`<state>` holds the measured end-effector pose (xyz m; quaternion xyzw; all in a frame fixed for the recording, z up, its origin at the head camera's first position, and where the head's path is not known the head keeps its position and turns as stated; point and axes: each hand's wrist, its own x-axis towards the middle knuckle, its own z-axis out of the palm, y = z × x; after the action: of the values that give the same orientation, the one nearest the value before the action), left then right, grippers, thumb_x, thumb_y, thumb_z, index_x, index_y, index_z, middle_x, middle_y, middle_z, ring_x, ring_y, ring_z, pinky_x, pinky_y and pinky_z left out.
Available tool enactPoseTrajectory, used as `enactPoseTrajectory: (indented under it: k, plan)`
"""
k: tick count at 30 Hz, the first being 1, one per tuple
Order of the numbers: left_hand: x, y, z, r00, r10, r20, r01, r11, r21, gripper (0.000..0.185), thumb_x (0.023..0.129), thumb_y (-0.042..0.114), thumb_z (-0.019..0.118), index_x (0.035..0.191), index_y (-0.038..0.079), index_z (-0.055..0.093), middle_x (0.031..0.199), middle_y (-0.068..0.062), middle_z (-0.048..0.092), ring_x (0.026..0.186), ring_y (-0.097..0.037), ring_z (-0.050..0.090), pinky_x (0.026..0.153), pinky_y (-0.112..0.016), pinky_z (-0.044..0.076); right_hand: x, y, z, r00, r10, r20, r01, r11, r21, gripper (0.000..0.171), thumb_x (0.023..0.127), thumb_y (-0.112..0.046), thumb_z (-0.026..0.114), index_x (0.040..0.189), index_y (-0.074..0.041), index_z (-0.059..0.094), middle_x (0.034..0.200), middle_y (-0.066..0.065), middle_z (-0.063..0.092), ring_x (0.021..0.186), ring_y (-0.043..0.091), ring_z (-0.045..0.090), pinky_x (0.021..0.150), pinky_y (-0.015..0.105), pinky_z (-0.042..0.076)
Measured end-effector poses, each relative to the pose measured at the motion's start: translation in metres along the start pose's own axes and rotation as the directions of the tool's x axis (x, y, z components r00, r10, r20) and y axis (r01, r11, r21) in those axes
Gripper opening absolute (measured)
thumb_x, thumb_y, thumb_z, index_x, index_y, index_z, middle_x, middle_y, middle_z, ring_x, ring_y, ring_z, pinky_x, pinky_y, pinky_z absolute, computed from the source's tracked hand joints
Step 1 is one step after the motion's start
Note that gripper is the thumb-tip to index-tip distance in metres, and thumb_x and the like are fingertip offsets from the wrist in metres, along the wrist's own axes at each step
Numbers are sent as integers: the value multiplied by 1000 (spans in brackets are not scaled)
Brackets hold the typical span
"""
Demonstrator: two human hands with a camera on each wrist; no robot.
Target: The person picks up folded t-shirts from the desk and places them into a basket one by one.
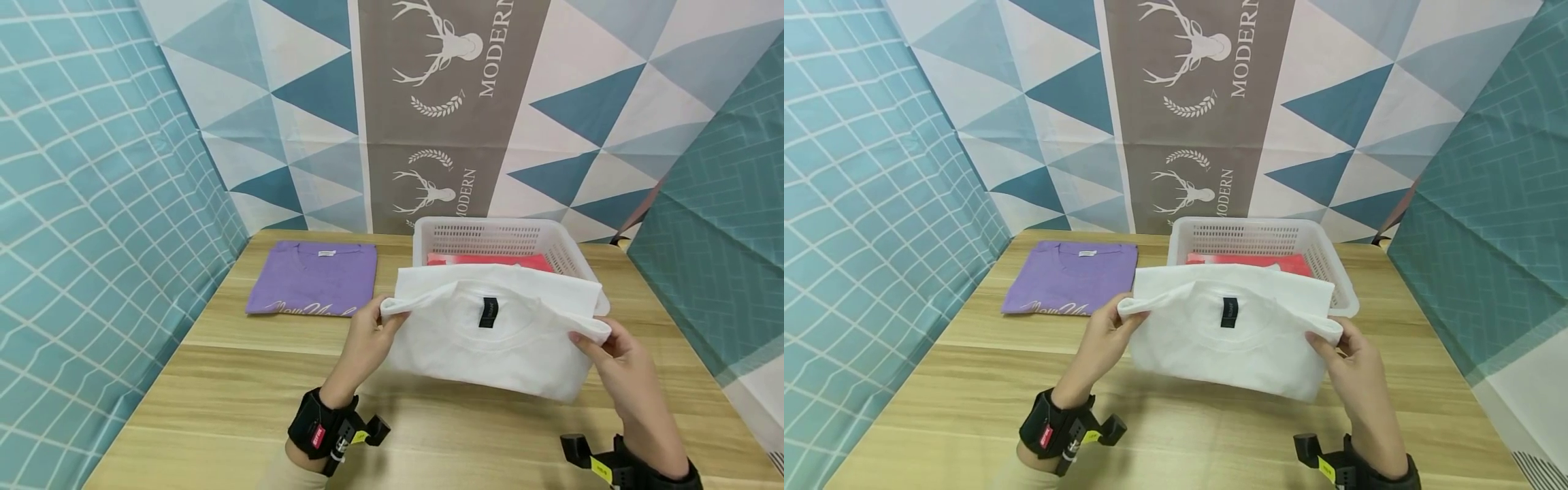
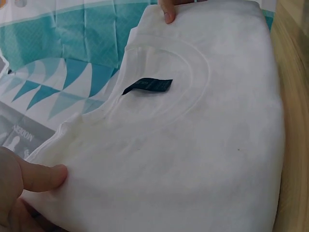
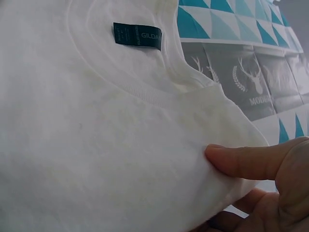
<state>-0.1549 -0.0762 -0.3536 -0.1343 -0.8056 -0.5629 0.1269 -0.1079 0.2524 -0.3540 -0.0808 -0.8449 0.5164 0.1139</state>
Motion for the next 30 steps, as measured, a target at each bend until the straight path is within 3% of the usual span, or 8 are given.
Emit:
enactPoseTrajectory:
  k: [12, 19, 30]
  plan:
    - [16, 4, 3, 998, 55, 23, -55, 998, 31, 17, 91, 8, 64, 104, -3, 63, 94, -18, 68, 74, -15, 50, 62, -19, 41, 12, -12, -4, 994, -73, -85, 71, 997, -22, 19, 93, -13, 62, 104, -28, 60, 87, -33, 54, 80, -10, 53, 66, 10, 46]
    - [27, 12, 3, 995, 100, 20, -101, 992, 77, 17, 92, 10, 63, 103, -2, 63, 90, -17, 67, 70, -15, 47, 60, -19, 38, 18, -20, -8, 992, -80, -99, 75, 996, -55, 16, 93, -14, 62, 107, -22, 59, 86, -35, 53, 79, -11, 54, 64, 11, 47]
    - [40, 17, 4, 988, 156, 16, -157, 985, 77, 21, 92, 10, 63, 107, -4, 63, 96, -19, 70, 74, -19, 55, 62, -21, 44, 27, -29, -13, 989, -101, -106, 96, 994, -55, 16, 95, -15, 60, 109, -23, 58, 91, -34, 52, 82, -12, 54, 65, 9, 46]
